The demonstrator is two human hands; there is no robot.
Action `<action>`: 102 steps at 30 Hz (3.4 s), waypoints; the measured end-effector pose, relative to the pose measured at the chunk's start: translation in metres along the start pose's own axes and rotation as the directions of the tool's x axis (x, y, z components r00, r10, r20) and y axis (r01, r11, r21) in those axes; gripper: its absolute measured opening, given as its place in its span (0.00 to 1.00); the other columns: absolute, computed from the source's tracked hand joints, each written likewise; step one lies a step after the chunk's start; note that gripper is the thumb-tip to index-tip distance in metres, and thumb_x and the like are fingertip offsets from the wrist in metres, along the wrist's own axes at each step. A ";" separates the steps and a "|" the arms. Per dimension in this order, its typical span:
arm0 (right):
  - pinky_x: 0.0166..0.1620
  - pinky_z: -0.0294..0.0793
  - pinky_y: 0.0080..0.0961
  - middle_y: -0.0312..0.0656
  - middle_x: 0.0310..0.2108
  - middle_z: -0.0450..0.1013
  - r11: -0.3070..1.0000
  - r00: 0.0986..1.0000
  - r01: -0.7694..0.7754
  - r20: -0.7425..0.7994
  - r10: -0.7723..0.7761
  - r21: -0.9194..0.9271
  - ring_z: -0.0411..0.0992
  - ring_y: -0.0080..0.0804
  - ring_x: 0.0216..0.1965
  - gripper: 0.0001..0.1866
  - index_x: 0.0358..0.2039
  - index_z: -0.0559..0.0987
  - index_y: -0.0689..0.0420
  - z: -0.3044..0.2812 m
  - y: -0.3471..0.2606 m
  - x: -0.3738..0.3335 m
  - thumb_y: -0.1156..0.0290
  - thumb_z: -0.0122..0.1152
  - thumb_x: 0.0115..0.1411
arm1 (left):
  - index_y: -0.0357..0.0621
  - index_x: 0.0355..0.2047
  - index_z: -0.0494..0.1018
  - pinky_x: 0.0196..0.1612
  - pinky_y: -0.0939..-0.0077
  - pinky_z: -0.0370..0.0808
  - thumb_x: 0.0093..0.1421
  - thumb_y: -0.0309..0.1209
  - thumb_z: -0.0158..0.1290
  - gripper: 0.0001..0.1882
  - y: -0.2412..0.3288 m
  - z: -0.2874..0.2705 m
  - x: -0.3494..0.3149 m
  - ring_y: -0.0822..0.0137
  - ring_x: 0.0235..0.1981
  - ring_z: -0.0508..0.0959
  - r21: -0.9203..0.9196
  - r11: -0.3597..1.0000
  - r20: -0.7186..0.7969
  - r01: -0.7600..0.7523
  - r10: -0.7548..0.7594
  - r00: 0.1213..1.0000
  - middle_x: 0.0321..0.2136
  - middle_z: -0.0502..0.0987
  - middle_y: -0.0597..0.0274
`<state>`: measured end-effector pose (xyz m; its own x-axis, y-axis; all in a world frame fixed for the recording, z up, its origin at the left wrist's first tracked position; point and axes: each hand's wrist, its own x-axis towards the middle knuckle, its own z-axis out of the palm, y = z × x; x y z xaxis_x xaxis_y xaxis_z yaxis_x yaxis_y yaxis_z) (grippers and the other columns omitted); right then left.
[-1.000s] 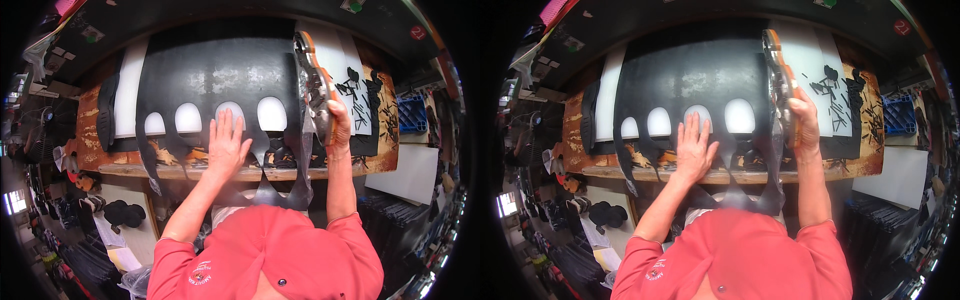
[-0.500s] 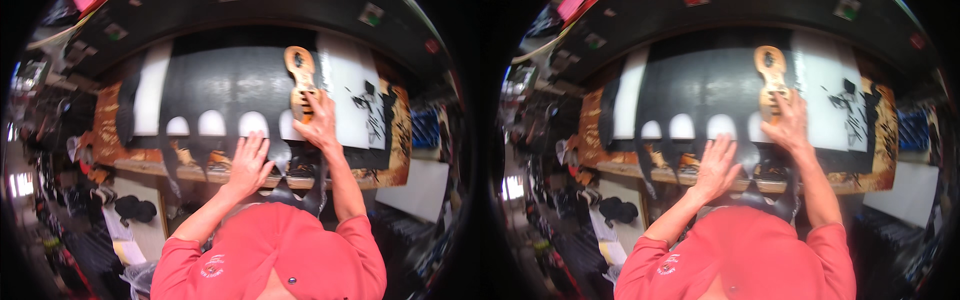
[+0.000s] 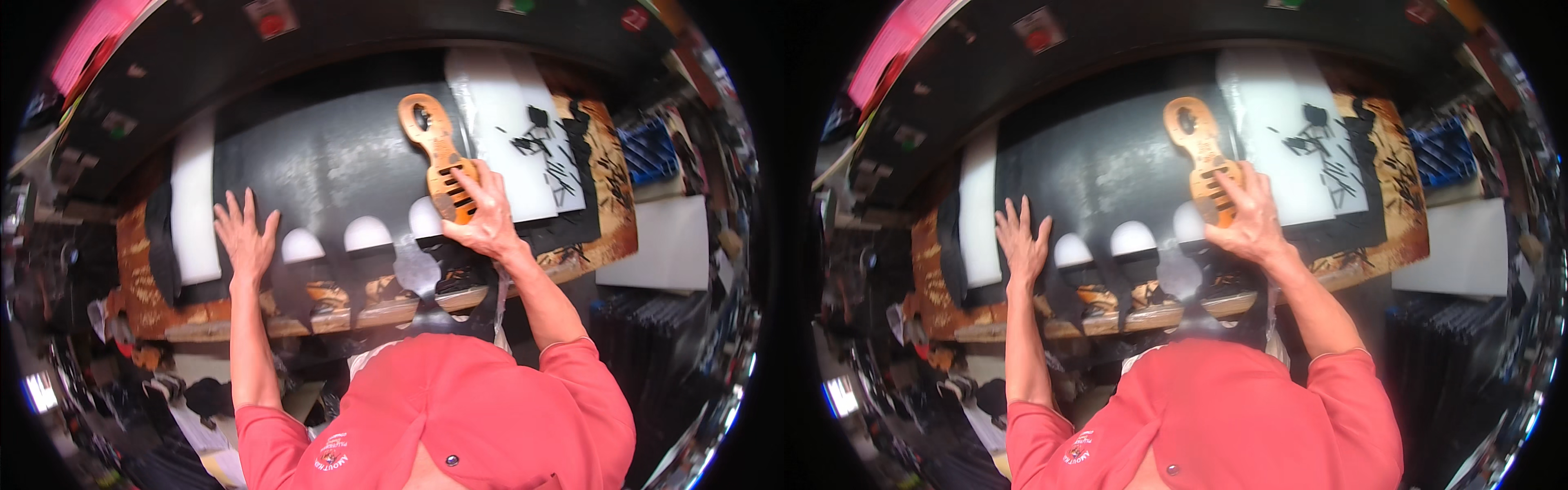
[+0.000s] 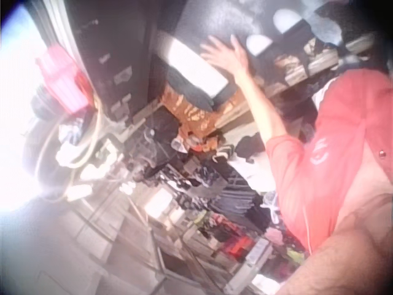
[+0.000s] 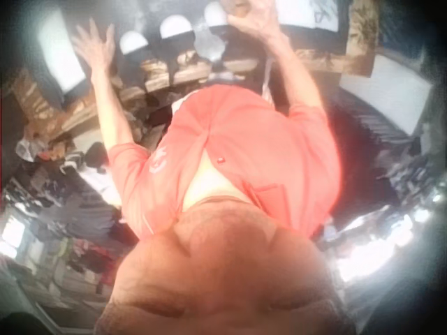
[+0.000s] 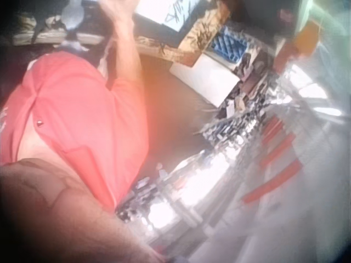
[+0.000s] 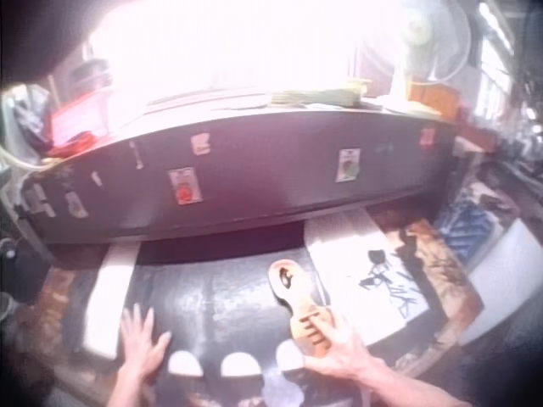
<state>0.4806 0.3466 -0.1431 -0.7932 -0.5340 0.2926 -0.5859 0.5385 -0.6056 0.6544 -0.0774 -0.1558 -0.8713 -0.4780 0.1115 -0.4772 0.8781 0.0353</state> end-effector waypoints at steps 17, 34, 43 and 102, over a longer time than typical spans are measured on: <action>0.68 0.70 0.47 0.61 0.69 0.65 0.998 1.000 -0.018 0.022 0.019 -0.063 0.68 0.59 0.63 0.47 0.63 0.79 0.64 -0.073 0.083 -0.023 0.61 0.77 0.39 | 0.54 0.77 0.62 0.76 0.25 0.37 0.65 0.65 0.56 0.48 0.111 0.012 -0.013 0.24 0.78 0.43 -0.048 0.998 -0.047 -0.040 0.038 0.998 0.79 0.49 0.36; 0.67 0.72 0.38 0.53 0.69 0.66 0.910 0.974 -0.225 0.087 0.207 0.349 0.71 0.46 0.65 0.43 0.66 0.77 0.64 -0.015 -0.014 0.039 0.67 0.78 0.47 | 0.36 0.72 0.65 0.77 0.44 0.57 0.68 0.42 0.64 0.39 0.021 -0.013 0.003 0.34 0.76 0.58 -0.195 0.955 -0.185 -0.225 0.189 0.964 0.75 0.58 0.33; 0.68 0.70 0.43 0.58 0.70 0.65 0.985 0.988 -0.141 0.047 0.146 -0.101 0.67 0.53 0.66 0.40 0.62 0.80 0.59 0.015 -0.037 0.040 0.68 0.78 0.45 | 0.35 0.74 0.60 0.76 0.40 0.57 0.65 0.32 0.65 0.41 -0.014 -0.012 0.004 0.32 0.75 0.59 -0.413 0.847 -0.143 -0.334 0.302 0.943 0.73 0.61 0.33; 0.34 0.70 0.21 0.31 0.25 0.73 0.937 0.661 0.132 -0.733 0.161 0.324 0.69 0.20 0.29 0.20 0.33 0.81 0.60 -0.120 0.026 0.055 0.60 0.55 0.79 | 0.38 0.35 0.80 0.34 0.52 0.76 0.69 0.33 0.57 0.10 0.061 0.005 -0.161 0.40 0.31 0.81 -0.663 0.655 -0.347 -0.363 0.161 0.924 0.29 0.80 0.42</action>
<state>0.4021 0.4097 -0.0542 -0.7399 0.2116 0.6385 -0.5997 0.2225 -0.7687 0.7650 0.0526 -0.1765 -0.8417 -0.2928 0.4537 0.0801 0.7632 0.6412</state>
